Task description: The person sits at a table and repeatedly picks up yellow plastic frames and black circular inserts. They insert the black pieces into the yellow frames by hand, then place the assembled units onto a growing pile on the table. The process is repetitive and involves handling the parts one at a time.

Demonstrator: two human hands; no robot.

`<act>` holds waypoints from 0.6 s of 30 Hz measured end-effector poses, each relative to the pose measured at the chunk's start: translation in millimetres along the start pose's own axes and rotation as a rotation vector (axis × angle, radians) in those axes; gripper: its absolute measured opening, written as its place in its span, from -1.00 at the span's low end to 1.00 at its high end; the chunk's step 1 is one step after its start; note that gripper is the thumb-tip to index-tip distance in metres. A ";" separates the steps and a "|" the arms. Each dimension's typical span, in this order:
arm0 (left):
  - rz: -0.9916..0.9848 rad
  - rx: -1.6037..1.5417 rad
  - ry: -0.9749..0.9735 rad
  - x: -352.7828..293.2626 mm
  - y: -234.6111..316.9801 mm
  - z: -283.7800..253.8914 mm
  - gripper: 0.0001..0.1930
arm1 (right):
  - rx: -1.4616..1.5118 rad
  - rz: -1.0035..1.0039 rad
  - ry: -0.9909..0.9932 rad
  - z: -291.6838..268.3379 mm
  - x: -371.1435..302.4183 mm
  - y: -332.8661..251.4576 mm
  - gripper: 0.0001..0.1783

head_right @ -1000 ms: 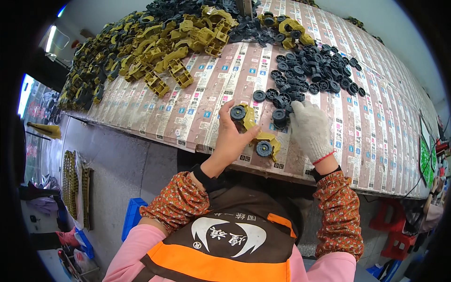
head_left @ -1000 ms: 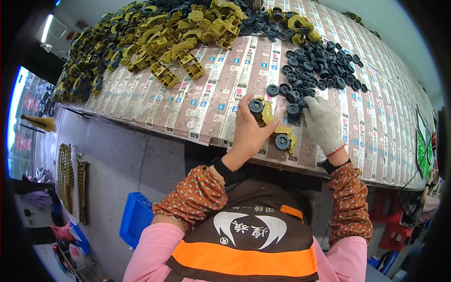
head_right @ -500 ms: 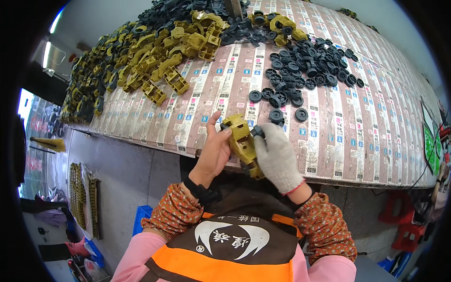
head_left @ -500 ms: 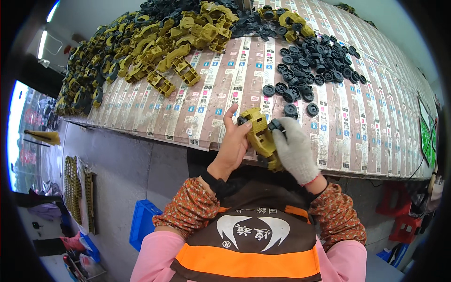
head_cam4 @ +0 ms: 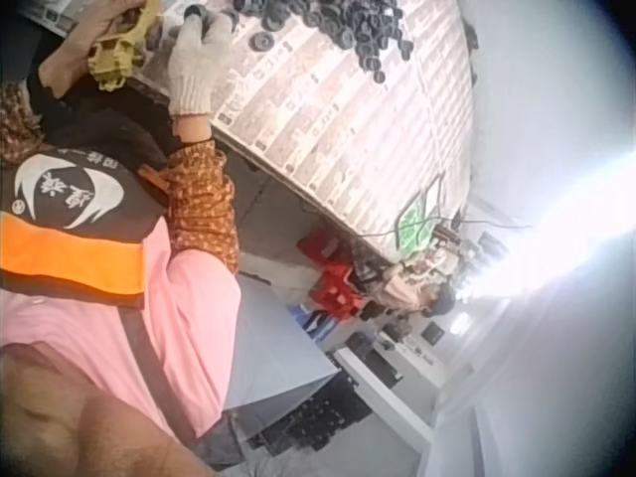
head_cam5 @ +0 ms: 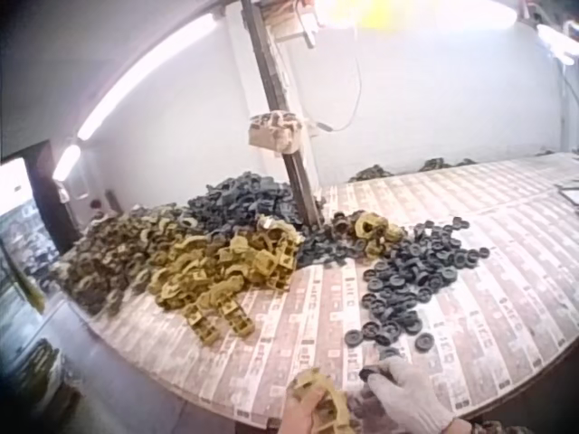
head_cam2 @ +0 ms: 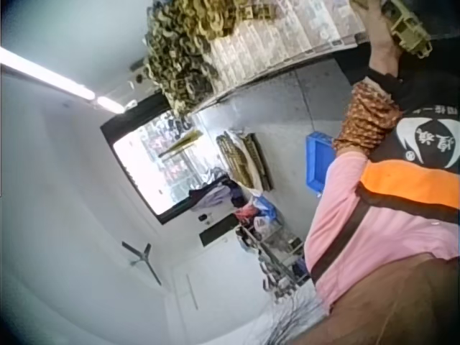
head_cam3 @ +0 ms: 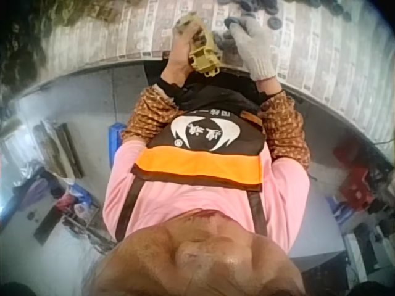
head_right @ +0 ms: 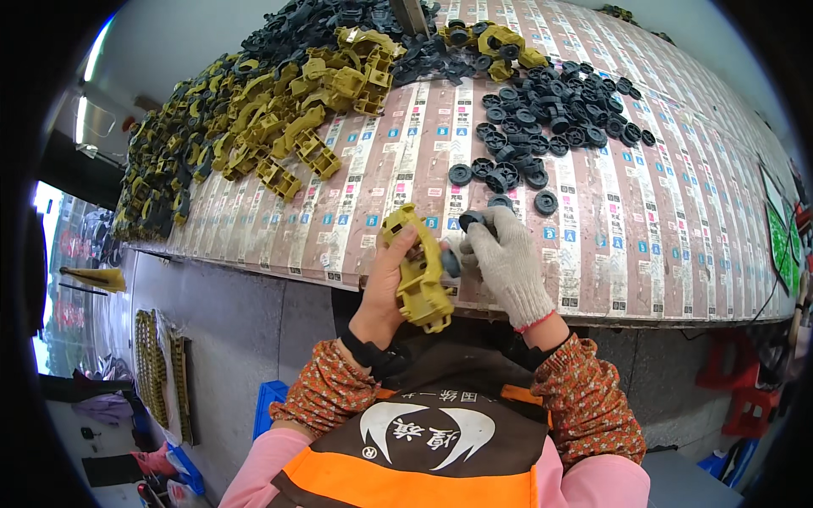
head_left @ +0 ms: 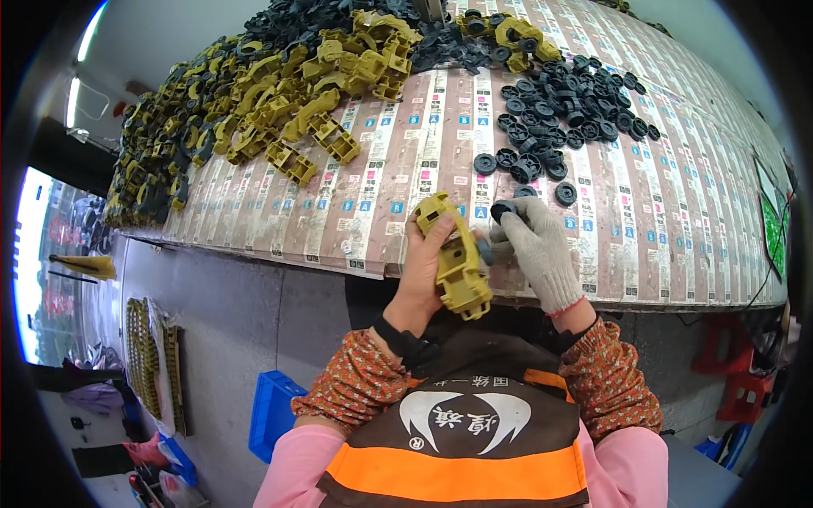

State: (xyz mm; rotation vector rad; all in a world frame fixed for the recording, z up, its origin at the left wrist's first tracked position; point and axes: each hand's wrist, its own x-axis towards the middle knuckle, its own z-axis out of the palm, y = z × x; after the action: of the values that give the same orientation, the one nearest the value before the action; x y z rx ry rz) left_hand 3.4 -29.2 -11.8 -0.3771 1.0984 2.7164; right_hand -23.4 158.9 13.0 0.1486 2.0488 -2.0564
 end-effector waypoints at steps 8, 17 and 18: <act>0.354 0.004 0.230 22.3 -16.1 13.3 -0.41 | 0.043 -0.164 0.208 -0.9 5.6 14.6 -0.81; 0.259 0.182 0.166 -0.6 27.4 -40.5 -0.57 | -0.285 -0.283 0.109 -20.4 -13.3 32.7 -0.77; 0.294 0.185 0.189 -4.2 30.5 -39.8 -0.56 | -0.192 -0.174 0.072 -22.1 -12.8 28.3 -0.77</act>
State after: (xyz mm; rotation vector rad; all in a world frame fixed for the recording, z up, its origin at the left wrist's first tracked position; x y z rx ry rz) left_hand 5.8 -79.0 -18.2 -0.4846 1.5556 2.8369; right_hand -6.4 182.3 -11.8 0.0108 2.3655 -1.9598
